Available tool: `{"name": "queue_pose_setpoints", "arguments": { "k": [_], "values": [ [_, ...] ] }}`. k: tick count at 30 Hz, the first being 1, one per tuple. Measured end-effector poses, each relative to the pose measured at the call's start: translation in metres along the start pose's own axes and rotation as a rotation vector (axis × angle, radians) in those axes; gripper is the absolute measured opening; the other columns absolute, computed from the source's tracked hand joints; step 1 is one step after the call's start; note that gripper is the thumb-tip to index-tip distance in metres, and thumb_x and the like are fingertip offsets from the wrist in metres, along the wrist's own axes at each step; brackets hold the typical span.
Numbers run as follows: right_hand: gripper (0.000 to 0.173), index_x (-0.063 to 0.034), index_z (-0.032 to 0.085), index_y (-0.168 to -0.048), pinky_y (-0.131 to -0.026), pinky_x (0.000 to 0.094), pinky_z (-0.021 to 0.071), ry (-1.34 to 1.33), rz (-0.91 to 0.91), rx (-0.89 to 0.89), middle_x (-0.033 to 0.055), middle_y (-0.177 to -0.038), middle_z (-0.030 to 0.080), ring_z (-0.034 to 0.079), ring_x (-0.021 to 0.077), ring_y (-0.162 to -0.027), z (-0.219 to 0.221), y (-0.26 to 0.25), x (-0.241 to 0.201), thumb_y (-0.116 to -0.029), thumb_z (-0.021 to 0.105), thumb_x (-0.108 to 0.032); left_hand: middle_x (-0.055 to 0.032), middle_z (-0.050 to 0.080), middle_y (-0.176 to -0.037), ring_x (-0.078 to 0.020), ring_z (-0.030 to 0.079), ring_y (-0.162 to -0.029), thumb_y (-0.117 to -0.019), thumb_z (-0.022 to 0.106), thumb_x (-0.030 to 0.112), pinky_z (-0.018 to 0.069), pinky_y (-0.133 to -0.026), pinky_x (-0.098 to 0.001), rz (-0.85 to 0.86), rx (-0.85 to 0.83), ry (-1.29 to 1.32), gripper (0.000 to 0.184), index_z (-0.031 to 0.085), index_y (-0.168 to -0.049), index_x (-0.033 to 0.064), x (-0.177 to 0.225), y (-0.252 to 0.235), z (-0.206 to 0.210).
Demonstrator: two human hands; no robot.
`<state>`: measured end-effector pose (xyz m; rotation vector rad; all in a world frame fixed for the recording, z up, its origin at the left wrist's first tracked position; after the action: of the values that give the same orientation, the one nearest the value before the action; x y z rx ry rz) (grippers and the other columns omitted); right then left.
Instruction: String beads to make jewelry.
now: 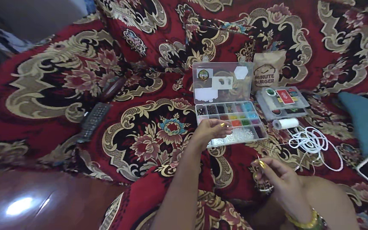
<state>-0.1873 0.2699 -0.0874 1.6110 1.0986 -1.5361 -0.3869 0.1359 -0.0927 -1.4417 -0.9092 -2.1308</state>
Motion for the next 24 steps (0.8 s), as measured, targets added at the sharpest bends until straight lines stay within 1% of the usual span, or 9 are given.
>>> {"name": "queue_pose_setpoints", "arguments": {
  "k": [3,6,13,17,20,22,24],
  "values": [
    [0.016,-0.0067,0.074,-0.101,-0.056,0.0188,0.0584,0.002,-0.003,0.004,-0.0017,-0.082,0.075,0.068,0.0044,-0.062,0.0,-0.001,0.001,-0.0986,0.058,-0.011,-0.0088,0.074,-0.099,-0.011,0.072,-0.085,-0.1049,0.052,0.003,0.0591,-0.08,-0.0261,0.012,0.075,-0.104,0.018,0.066,-0.113,-0.0051,0.001,-0.002,-0.008],
    [0.016,-0.0058,0.074,-0.1,-0.056,0.0189,0.0587,0.005,-0.003,0.004,-0.0014,-0.081,0.074,0.068,0.0046,-0.061,0.001,-0.002,0.0,-0.0982,0.058,-0.01,-0.0091,0.073,-0.098,-0.0106,0.072,-0.085,-0.1049,0.053,0.005,0.0589,-0.079,-0.0262,0.004,0.105,-0.185,0.019,0.066,-0.114,-0.0052,-0.003,-0.006,-0.014],
    [0.016,-0.006,0.073,-0.1,-0.057,0.0185,0.0587,0.0,-0.004,0.013,-0.0021,-0.083,0.075,0.068,0.004,-0.062,-0.001,-0.004,-0.004,-0.0982,0.057,-0.009,-0.0083,0.074,-0.099,-0.0107,0.073,-0.086,-0.1073,0.047,0.005,0.0589,-0.08,-0.0259,-0.025,0.058,-0.113,0.023,0.066,-0.114,-0.0047,0.002,-0.003,-0.008],
    [0.017,-0.0065,0.073,-0.1,-0.058,0.0188,0.0591,0.004,-0.007,0.008,-0.0022,-0.082,0.075,0.068,0.0045,-0.062,-0.001,-0.003,-0.003,-0.0986,0.057,-0.009,-0.0075,0.075,-0.096,-0.0115,0.073,-0.085,-0.1066,0.049,0.005,0.0592,-0.08,-0.0264,-0.015,0.051,-0.072,0.021,0.067,-0.112,-0.004,0.003,-0.001,-0.008],
    [0.016,-0.0067,0.074,-0.1,-0.057,0.0182,0.0583,0.003,-0.009,0.01,-0.0026,-0.08,0.074,0.068,0.0043,-0.061,0.0,-0.002,-0.002,-0.0985,0.057,-0.01,-0.007,0.074,-0.096,-0.0107,0.073,-0.084,-0.1034,0.054,0.002,0.0592,-0.079,-0.0258,-0.008,0.049,-0.072,0.016,0.066,-0.111,-0.0041,0.003,-0.001,-0.008],
    [0.016,-0.0065,0.073,-0.1,-0.056,0.0181,0.058,0.001,-0.003,0.017,-0.0024,-0.082,0.074,0.068,0.0041,-0.061,-0.001,-0.002,-0.002,-0.0984,0.057,-0.009,-0.0069,0.074,-0.094,-0.0098,0.072,-0.083,-0.0997,0.058,-0.002,0.0586,-0.08,-0.0254,0.029,0.093,-0.113,0.014,0.066,-0.11,-0.0051,0.008,0.0,-0.012],
    [0.016,-0.0062,0.073,-0.101,-0.056,0.019,0.0584,-0.011,0.0,0.014,-0.0023,-0.083,0.075,0.068,0.0041,-0.062,-0.002,-0.002,-0.001,-0.0986,0.057,-0.008,-0.0095,0.072,-0.097,-0.0113,0.07,-0.085,-0.0987,0.061,0.0,0.0582,-0.082,-0.0275,0.101,0.21,-0.216,0.015,0.067,-0.112,-0.0061,0.016,0.002,-0.025]
  ]
}}
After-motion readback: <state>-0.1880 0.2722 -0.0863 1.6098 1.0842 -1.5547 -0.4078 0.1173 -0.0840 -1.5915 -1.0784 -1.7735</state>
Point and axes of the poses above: each hand's wrist, its own y-axis away from the middle knuckle, its own z-axis out of the palm, x = y × z, the point moved 6 cm from there along -y, towards the middle knuckle
